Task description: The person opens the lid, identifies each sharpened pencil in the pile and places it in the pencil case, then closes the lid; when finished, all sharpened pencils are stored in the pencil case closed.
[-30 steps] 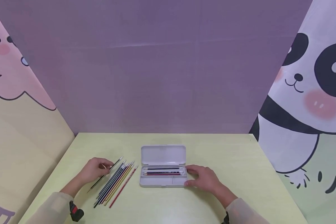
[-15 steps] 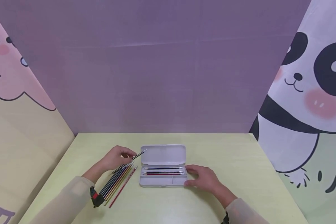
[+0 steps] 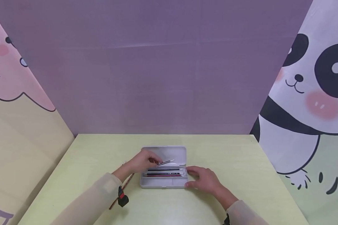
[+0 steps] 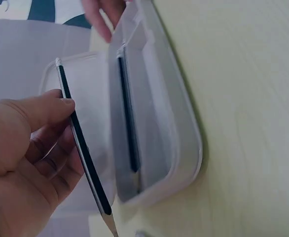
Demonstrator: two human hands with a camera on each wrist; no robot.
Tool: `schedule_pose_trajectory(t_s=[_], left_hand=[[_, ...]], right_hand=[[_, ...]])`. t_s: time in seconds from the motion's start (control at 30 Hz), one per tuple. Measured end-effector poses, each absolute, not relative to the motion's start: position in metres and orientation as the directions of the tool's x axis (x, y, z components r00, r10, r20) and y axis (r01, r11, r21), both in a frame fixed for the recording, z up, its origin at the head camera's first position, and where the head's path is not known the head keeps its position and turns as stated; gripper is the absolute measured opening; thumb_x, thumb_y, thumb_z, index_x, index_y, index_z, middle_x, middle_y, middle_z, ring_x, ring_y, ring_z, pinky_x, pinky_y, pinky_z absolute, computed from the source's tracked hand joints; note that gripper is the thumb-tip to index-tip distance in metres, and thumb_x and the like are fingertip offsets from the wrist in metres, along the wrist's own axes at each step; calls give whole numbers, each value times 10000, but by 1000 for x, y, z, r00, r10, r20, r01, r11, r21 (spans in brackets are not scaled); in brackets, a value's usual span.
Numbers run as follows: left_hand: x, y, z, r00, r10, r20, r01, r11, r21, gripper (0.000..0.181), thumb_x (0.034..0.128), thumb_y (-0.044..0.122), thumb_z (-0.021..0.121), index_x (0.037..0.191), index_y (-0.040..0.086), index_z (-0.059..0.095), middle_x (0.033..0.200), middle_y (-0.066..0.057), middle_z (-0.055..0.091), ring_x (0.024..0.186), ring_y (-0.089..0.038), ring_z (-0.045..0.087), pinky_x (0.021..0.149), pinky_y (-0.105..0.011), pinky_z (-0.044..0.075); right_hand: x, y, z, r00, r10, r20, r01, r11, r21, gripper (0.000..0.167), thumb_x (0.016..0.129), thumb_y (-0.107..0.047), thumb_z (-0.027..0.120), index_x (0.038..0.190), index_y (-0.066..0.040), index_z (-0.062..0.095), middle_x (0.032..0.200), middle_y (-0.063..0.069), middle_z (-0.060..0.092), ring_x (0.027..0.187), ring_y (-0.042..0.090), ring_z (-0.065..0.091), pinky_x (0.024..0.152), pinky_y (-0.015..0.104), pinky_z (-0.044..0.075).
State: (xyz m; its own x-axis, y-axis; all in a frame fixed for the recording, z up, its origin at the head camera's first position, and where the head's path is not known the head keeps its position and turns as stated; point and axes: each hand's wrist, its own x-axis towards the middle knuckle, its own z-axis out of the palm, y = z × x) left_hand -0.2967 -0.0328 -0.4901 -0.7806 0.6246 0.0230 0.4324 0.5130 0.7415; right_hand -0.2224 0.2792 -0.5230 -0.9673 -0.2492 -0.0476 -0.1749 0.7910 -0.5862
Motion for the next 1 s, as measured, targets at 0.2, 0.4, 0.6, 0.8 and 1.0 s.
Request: schedule_pose_trajectory(t_s=[0.2,0.4,0.6,0.8,1.0], left_hand=[[-295,-11,-502,-781,623,32,449,526,723,190,861,-28,755,1016,63,819,934,-34,780,786,-50,597,706,-224,509],[-291,6,-507,-775,631,41,514,590,623,156,840,-30,771,875,108,835,835,51,767,756,-9,593,716,-183,500],[-289,13,-512,-798,603,20,506,651,565,168,847,-24,765,838,130,831,817,84,748,786,-14,576,758,-183,493],[-288,18,-512,-761,646,59,592,656,469,182,852,-11,748,886,143,837,887,79,775,850,-34,637,805,-185,510],[-286,26,-512,-743,668,51,623,662,417,185,874,14,745,930,162,840,922,90,779,870,-29,645,833,-188,523]], right_hand=[[-221,278,-524,-967,-250,-45,-175,783,-598,707,750,-420,897,1379,-208,654,1263,-40,735,1310,330,604,1065,592,442],[-221,277,-523,-965,-260,-37,-187,778,-600,702,756,-419,894,1379,-204,654,1266,-38,733,1311,327,603,1064,586,445],[-221,277,-523,-965,-258,-43,-180,775,-606,692,761,-401,896,1378,-205,653,1269,-29,732,1319,329,598,1071,588,440],[-221,279,-522,-967,-252,-42,-179,784,-595,694,755,-411,898,1375,-214,656,1261,-39,736,1308,328,606,1063,587,447],[-222,281,-524,-963,-265,-36,-193,780,-595,700,762,-432,888,1382,-211,650,1263,-47,734,1316,329,598,1061,581,449]])
